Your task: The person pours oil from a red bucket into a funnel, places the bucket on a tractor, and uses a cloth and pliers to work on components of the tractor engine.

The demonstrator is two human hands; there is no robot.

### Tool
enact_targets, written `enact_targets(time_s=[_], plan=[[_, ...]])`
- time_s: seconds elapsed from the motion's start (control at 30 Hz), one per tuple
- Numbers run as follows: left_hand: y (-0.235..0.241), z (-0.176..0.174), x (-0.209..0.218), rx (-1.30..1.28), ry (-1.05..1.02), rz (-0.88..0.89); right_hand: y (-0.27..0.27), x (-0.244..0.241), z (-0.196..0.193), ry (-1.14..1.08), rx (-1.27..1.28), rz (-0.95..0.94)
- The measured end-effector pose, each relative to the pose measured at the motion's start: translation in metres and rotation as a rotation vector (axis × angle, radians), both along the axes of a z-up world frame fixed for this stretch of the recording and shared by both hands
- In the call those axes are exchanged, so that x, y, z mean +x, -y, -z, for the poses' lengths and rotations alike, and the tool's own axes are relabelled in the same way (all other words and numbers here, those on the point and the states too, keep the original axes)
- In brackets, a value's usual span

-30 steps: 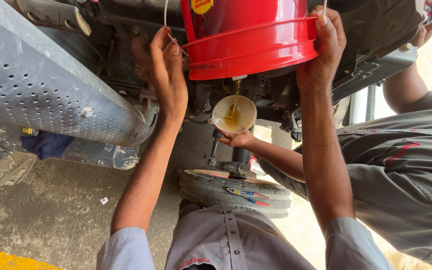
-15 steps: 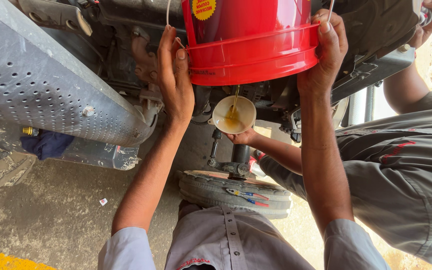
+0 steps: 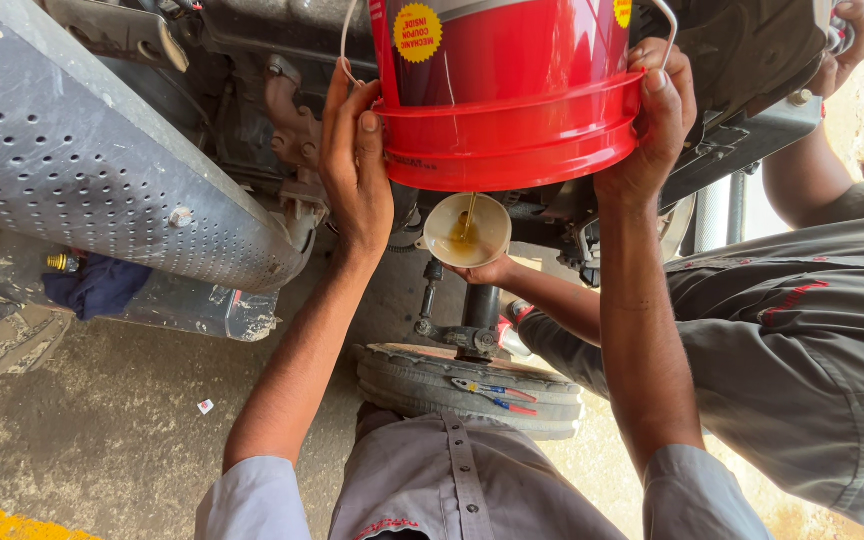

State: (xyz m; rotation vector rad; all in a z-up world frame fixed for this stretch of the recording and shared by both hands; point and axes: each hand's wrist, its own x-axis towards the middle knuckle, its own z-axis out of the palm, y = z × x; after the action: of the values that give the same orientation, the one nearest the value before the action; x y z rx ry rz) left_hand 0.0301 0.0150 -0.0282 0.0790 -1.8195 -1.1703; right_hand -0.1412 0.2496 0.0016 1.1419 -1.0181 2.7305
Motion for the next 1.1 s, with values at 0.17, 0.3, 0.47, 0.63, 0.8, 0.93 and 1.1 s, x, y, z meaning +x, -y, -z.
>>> enact_targets(time_s=[0.17,0.3,0.47,0.63,0.8,0.93,1.1], plan=[[-0.005,-0.003,0.001,-0.003,-0.014,-0.017,-0.003,0.004,0.001,-0.024,0.003,0.034],[-0.010,-0.006,0.005,0.018,-0.010,-0.013,-0.004,0.008,0.003,-0.006,-0.044,-0.026],[-0.013,-0.005,0.009,0.036,-0.008,0.017,-0.007,0.011,0.006,0.009,-0.035,0.013],[-0.011,0.000,0.006,0.029,-0.044,0.046,-0.010,0.014,0.007,0.090,-0.039,-0.006],[-0.009,0.007,0.005,0.021,-0.036,0.060,-0.012,0.016,0.010,0.148,-0.033,0.011],[-0.010,0.009,0.007,0.012,-0.035,0.064,-0.014,0.016,0.015,0.212,-0.053,0.036],[-0.012,0.011,0.009,0.025,-0.051,0.092,-0.017,0.019,0.022,0.221,-0.085,0.049]])
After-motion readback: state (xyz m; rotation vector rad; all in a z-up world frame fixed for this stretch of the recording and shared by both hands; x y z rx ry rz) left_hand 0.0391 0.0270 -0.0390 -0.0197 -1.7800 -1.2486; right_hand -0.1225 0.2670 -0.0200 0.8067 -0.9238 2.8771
